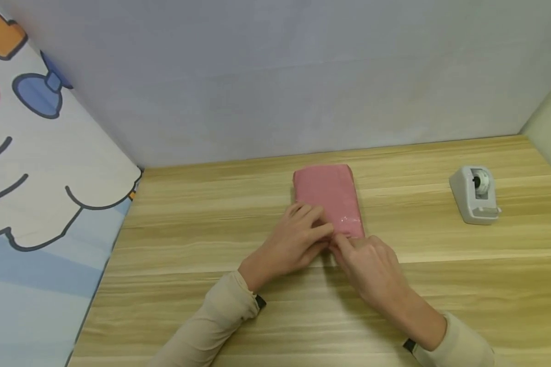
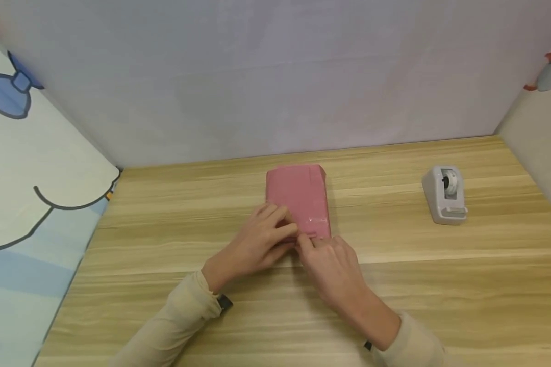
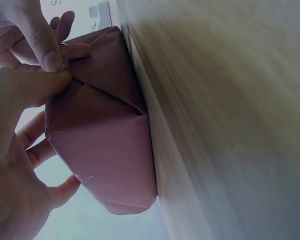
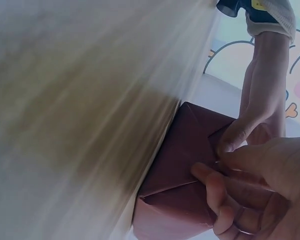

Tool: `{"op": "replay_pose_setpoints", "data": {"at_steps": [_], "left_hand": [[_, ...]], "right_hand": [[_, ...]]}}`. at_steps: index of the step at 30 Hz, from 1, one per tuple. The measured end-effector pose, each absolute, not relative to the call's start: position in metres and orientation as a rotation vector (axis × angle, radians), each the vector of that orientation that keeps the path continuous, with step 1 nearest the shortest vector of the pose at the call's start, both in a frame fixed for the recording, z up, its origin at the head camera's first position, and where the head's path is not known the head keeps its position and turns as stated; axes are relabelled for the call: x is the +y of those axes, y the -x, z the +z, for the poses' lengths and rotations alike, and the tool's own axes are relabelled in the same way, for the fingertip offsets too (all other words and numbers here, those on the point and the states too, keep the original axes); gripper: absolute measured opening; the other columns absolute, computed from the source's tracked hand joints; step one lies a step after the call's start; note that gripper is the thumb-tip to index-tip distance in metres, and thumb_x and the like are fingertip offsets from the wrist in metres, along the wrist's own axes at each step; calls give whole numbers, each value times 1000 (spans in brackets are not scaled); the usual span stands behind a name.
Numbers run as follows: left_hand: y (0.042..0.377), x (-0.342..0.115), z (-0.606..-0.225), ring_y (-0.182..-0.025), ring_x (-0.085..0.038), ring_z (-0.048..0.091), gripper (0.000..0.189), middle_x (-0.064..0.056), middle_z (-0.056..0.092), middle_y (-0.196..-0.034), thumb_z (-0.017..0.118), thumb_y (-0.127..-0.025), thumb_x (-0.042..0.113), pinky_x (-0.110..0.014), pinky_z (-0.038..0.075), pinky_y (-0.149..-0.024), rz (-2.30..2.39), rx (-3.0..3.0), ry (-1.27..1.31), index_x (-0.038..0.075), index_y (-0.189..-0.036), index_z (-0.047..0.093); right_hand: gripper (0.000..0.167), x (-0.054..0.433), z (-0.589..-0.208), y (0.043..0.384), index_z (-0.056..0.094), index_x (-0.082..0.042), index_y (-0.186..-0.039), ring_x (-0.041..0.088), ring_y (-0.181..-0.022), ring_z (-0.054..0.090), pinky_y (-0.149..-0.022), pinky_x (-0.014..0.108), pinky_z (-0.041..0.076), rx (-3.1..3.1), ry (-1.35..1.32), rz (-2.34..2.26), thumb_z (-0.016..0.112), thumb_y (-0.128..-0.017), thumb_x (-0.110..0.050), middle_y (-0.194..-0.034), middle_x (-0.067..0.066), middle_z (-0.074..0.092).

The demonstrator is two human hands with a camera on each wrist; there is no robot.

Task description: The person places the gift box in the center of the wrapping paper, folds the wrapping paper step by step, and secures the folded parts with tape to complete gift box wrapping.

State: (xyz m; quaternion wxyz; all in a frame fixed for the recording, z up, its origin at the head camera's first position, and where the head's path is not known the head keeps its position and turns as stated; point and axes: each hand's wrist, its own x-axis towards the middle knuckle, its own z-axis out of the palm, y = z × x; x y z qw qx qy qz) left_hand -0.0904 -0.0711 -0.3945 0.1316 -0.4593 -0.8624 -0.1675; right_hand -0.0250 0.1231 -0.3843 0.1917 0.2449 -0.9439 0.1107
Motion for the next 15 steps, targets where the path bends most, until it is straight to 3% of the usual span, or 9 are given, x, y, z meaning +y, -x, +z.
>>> {"op": "replay_pose_setpoints", "data": {"at_steps": [8,15], "left_hand": [[89,-71,-394,-103,-21,52,12,1,53,-103,75,-93,22,-47,44,-105,-455,-2497,1327,24,-102,66],[89,-69,-394,-101,-20,51,11,1,54,-104,74,-94,23,-48,43,-106,-479,-2492,1338,24,-102,67]], "right_hand": [[33,119,-383,23,53,-6,-77,9,-50,28,-51,24,25,-2683,-638,218,81,-91,-16,-54,-5,39],[36,115,-379,22,52,-6,-74,12,-47,33,-51,27,30,-2768,-530,217,82,-91,-17,-52,-3,39]]}}
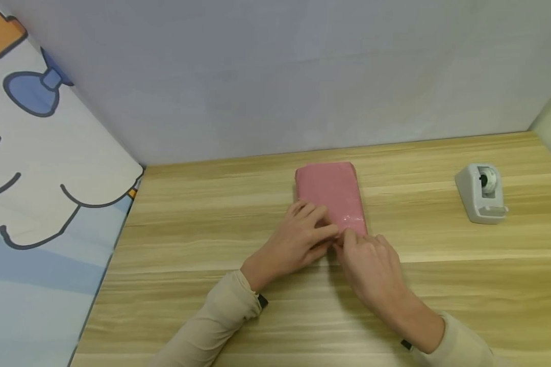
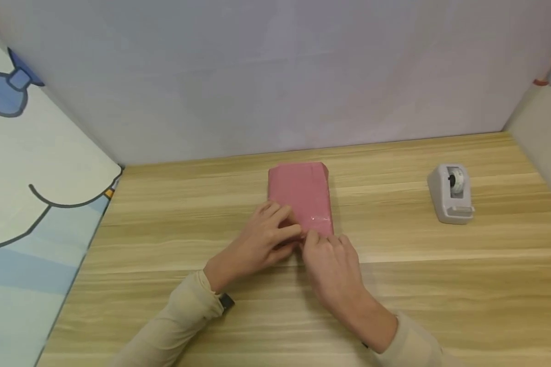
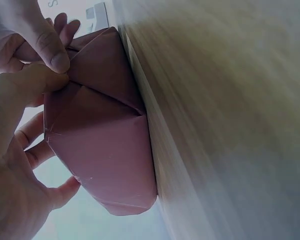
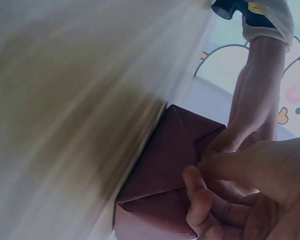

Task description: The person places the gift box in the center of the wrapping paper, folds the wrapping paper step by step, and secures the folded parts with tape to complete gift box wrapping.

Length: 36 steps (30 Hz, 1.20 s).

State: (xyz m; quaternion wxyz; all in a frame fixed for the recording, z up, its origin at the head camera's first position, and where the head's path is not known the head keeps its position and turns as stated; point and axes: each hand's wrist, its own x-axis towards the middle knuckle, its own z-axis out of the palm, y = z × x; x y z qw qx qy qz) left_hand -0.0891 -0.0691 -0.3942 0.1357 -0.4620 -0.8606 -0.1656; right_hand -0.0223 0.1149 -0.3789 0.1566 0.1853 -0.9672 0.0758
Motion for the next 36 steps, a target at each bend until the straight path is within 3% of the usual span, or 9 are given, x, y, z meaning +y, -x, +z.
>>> {"op": "replay_pose_setpoints", "data": {"at_steps": [5,10,16,19,24,28,36], "left_hand": [[89,-68,-391,-103,-21,51,7,1,54,-105,71,-98,25,-49,44,-106,-476,-2492,1349,24,-102,65],[90,-71,-391,-101,-21,50,8,1,53,-103,71,-99,27,-49,44,-104,-481,-2489,1338,23,-99,64],[90,-70,-390,-100,-20,51,14,0,53,-103,70,-100,33,-46,45,-103,-472,-2489,1348,22,-99,63],[89,-70,-390,-100,-20,50,16,1,53,-103,72,-98,36,-47,44,-104,-481,-2512,1329,22,-98,63],[88,-69,-389,-99,-18,50,11,2,54,-103,72,-98,33,-47,44,-104,-492,-2514,1302,24,-99,66],[88,-68,-390,-99,-17,49,8,2,55,-103,70,-99,32,-46,44,-104,-498,-2499,1305,25,-99,67],[92,-77,-392,-106,-16,53,10,3,61,-108,66,-103,29,-40,43,-105,-755,-2560,1323,21,-105,71]], "right_hand": [[44,128,-368,28,54,-5,-74,18,-45,41,-43,32,35,-2829,-380,254,83,-89,-35,-50,1,44],[55,145,-364,35,49,-8,-69,17,-45,39,-41,31,31,-2886,-296,291,82,-84,-50,-49,-1,41],[39,154,-366,36,54,-7,-87,17,-49,42,-44,30,32,-2955,-386,431,81,-90,-35,-57,0,46],[40,154,-367,37,55,-7,-94,18,-50,45,-44,32,35,-2967,-422,459,83,-88,-35,-61,1,50],[45,149,-367,40,55,-7,-89,18,-48,44,-43,32,35,-2983,-409,415,82,-87,-42,-62,2,51],[44,146,-367,40,52,-7,-83,16,-47,40,-42,29,30,-2965,-392,377,82,-89,-40,-61,2,48],[31,162,-364,46,59,-7,-98,14,-58,50,-49,30,40,-3096,-481,651,76,-96,-33,-71,2,57]]}}
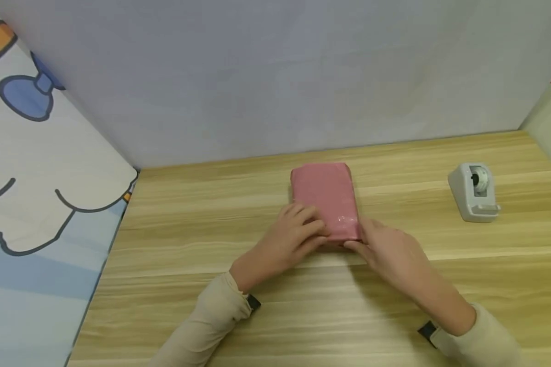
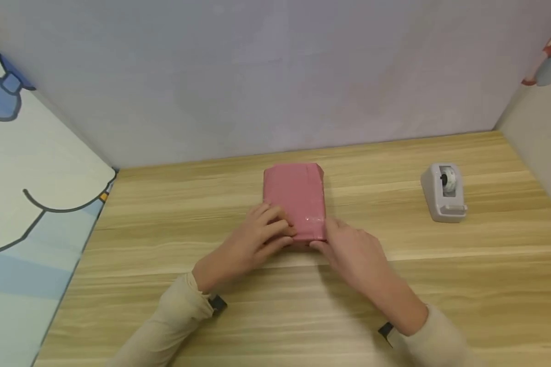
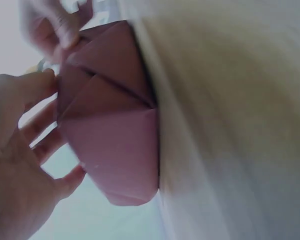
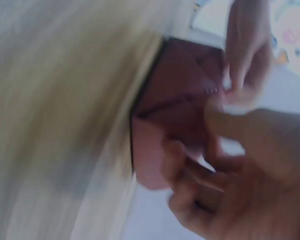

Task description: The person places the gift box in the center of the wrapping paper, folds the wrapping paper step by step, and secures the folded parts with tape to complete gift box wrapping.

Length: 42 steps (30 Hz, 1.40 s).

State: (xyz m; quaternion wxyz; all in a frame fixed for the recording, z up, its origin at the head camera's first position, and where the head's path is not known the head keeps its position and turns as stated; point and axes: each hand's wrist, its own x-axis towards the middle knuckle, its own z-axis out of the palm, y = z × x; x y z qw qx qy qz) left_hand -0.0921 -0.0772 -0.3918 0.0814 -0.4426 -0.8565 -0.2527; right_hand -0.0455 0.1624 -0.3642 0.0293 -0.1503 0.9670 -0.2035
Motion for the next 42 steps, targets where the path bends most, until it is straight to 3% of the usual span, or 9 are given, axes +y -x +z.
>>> {"op": "replay_pose_setpoints", "data": {"at_steps": [5,10,13,17,22,27,30,36,42], "left_hand": [[94,-85,-390,-119,-22,54,9,-1,65,-121,68,-101,19,-42,43,-106,-1177,-2565,1050,16,-108,73],[93,-88,-393,-126,-35,56,34,-16,60,-135,71,-99,14,-52,51,-106,-1613,-2650,441,9,-132,65],[93,-88,-393,-129,-37,60,53,-19,58,-144,68,-101,22,-53,52,-106,-1854,-2753,162,8,-150,50],[93,-89,-393,-135,-36,59,64,-21,55,-150,64,-104,27,-49,53,-108,-2170,-2759,3,6,-158,37],[92,-90,-394,-139,-37,56,65,-20,52,-153,66,-103,22,-49,52,-109,-2240,-2724,38,7,-158,37],[78,-92,-393,-140,-35,53,66,-14,47,-155,73,-96,7,-51,52,-109,-2205,-2606,216,9,-153,40],[66,-92,-395,-139,-34,51,69,-14,44,-153,73,-91,-5,-47,55,-105,-2274,-2490,306,9,-149,38],[41,-89,-400,-133,-33,52,77,-12,42,-147,73,-83,-16,-42,57,-102,-2376,-2353,372,12,-144,36],[28,-85,-407,-143,-25,41,74,-9,42,-146,78,-79,-12,-46,50,-113,-2154,-2399,508,8,-138,37]], "right_hand": [[27,183,-363,55,60,-6,-103,21,-83,66,-68,31,52,2658,318,-1057,67,-103,-33,-90,9,69],[56,187,-373,66,48,5,-141,36,-118,67,-95,44,57,2448,121,-1341,51,-110,-40,-137,27,60],[68,185,-379,74,36,7,-154,36,-123,66,-101,43,56,2331,57,-1461,50,-109,-43,-151,30,49],[70,184,-383,79,34,6,-156,39,-135,58,-103,38,57,2239,34,-1540,52,-109,-42,-156,29,45],[68,185,-381,76,37,3,-156,44,-144,48,-111,47,50,2257,42,-1542,57,-107,-40,-157,26,45],[59,189,-374,60,42,-2,-150,40,-142,51,-102,25,53,2258,113,-1636,68,-103,-26,-155,20,46],[53,190,-371,50,44,1,-141,29,-136,55,-98,18,54,2225,166,-1743,72,-98,-11,-152,19,46],[47,189,-374,33,43,6,-126,-4,-127,55,-103,18,52,2218,282,-1840,72,-89,10,-153,22,42],[50,191,-382,24,42,5,-119,-5,-128,53,-105,14,48,2292,354,-1824,73,-82,19,-140,23,51]]}}
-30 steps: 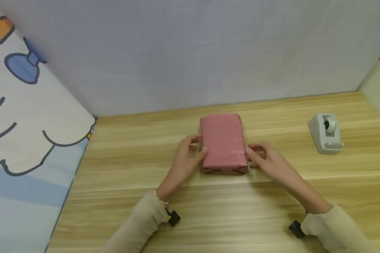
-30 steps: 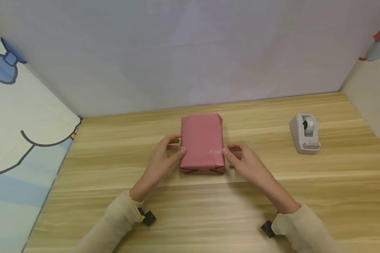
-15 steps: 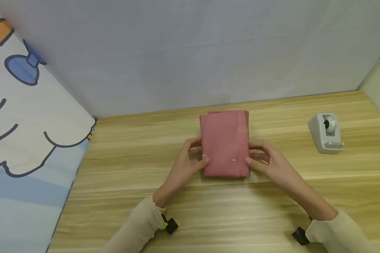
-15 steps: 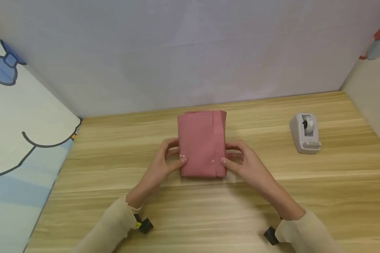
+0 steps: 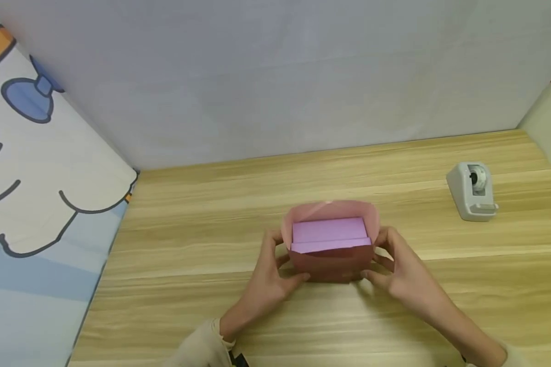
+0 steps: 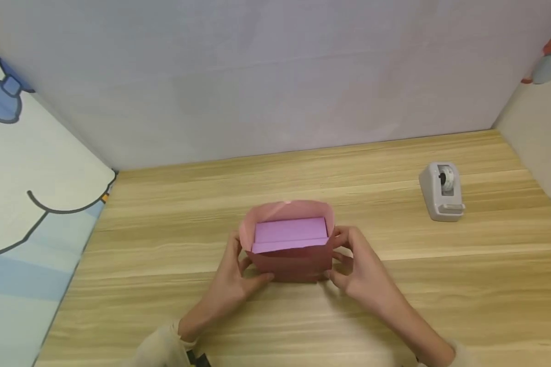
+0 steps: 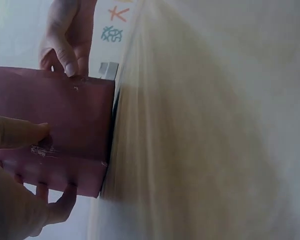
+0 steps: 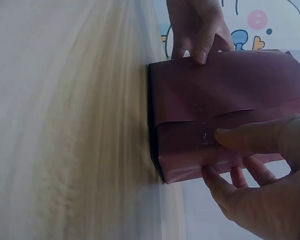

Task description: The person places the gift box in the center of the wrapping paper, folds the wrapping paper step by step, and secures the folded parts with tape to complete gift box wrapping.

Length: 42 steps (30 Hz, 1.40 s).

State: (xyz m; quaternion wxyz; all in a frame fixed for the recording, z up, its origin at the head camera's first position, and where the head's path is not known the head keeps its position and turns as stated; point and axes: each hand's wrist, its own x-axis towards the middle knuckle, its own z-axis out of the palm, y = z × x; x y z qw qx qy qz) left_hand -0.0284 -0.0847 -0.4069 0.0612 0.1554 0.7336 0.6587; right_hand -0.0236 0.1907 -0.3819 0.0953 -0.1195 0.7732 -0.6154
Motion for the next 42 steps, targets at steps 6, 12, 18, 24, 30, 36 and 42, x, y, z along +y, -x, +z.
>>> {"op": "replay_pose_setpoints", "data": {"at_steps": [6,12,18,24,30,36,42], "left_hand": [[25,-84,-407,-144,-26,42,86,-8,37,-151,84,-79,-1,-48,49,-114,1873,2311,-461,10,-145,31],[25,-85,-398,-151,-38,34,106,-6,22,-163,88,-83,21,-61,37,-118,1786,2232,-447,26,-159,15],[31,-79,-390,-153,-29,31,91,-1,26,-165,79,-93,33,-60,29,-122,1904,2084,-436,31,-160,17],[36,-67,-387,-141,-19,43,70,-5,41,-154,74,-97,24,-46,36,-121,2024,2011,-374,21,-151,29],[37,-56,-385,-139,-13,44,52,-1,48,-150,69,-98,16,-37,33,-120,2101,2065,-223,13,-139,39],[34,-45,-380,-136,-14,45,48,-1,51,-152,64,-102,15,-31,33,-119,2191,2082,-85,13,-144,43],[36,-38,-376,-104,-12,47,15,-1,50,-106,59,-104,13,-23,38,-91,2206,2169,31,7,-113,48]], "right_hand": [[60,192,-383,18,39,4,-133,40,-140,51,-105,10,45,2353,329,-1719,77,-87,6,-147,25,47],[88,195,-373,20,29,-18,-156,18,-144,41,-117,19,40,2400,405,-1632,85,-87,-16,-157,10,40],[87,190,-363,27,29,-23,-156,20,-143,43,-119,19,35,2362,424,-1660,84,-88,-17,-153,5,44],[74,181,-360,32,34,-13,-151,15,-133,50,-106,12,37,2353,363,-1709,79,-93,-17,-147,6,49],[63,176,-357,36,39,-10,-152,10,-123,56,-99,14,45,2267,183,-1827,72,-98,-17,-146,9,52],[62,169,-355,36,41,-10,-151,7,-114,59,-92,18,51,2207,-26,-1902,72,-99,-21,-142,11,54],[45,163,-353,38,49,-9,-132,9,-108,55,-87,18,50,2282,-185,-1833,71,-100,-31,-126,8,57]]}}
